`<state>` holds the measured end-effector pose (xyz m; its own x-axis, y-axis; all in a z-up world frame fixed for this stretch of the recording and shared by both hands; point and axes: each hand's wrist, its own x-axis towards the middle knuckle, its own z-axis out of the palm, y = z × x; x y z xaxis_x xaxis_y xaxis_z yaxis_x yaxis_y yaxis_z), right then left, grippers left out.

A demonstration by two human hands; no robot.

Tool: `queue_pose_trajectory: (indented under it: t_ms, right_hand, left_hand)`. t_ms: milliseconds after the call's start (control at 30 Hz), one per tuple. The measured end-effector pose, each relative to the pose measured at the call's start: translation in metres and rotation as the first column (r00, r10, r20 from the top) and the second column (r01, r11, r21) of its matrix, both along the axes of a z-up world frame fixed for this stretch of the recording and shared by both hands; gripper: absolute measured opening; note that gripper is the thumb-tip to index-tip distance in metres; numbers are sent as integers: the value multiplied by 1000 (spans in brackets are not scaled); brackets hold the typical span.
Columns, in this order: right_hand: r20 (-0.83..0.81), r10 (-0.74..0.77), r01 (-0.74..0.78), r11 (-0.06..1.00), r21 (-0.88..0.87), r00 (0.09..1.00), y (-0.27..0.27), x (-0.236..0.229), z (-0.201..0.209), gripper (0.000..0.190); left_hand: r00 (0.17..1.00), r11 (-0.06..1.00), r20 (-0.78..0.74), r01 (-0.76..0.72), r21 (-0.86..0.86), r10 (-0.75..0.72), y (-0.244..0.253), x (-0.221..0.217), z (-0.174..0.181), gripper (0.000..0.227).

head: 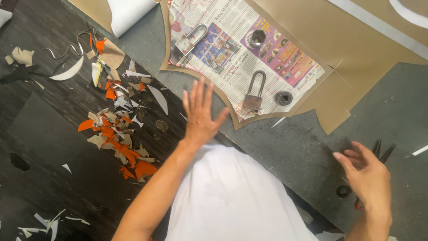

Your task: The person uses shears to trim a piece of cardboard that is held in place by padlocks and metal weights. They then use a white pencil to mark lines on the cardboard and continue cutting along the marked lines. The person also handles a white paper template, placing it on the cardboard and adjusting its position.

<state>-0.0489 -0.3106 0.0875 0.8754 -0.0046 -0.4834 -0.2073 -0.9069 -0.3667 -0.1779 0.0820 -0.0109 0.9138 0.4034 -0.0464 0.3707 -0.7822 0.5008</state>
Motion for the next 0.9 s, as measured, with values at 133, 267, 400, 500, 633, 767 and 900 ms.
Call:
queue_pose_trajectory:
  t_ms: [133,267,400,500,633,767,900]
  right_hand:
    - [84,34,-51,978,204,996,42,-2,3,54]
    - [75,-10,-22,907,420,997,79,-4,2,52]
    - [58,-3,-16,947,322,998,104,-11,4,51]
    - [78,-39,11,946,325,996,121,-12,5,51]
    - [90,-115,72,919,387,989,139,-16,1,52]
    - [121,-175,117,915,385,977,162,-13,-11,60]
    - [150,-217,129,885,448,965,182,-11,-24,67]
  left_hand:
    - [995,993,63,-77,93,71,70,4,-2,54]
    - [997,994,74,11,108,-19,121,-7,11,67]
    - [974,996,216,73,-55,-59,141,-12,17,72]
    - [973,986,227,71,-152,-35,158,-7,18,72]
    - [978,975,194,111,-190,-74,172,-8,17,69]
    - [976,964,188,151,-217,-111,184,-6,21,64]
    - [972,951,181,193,-243,-151,195,3,25,58]
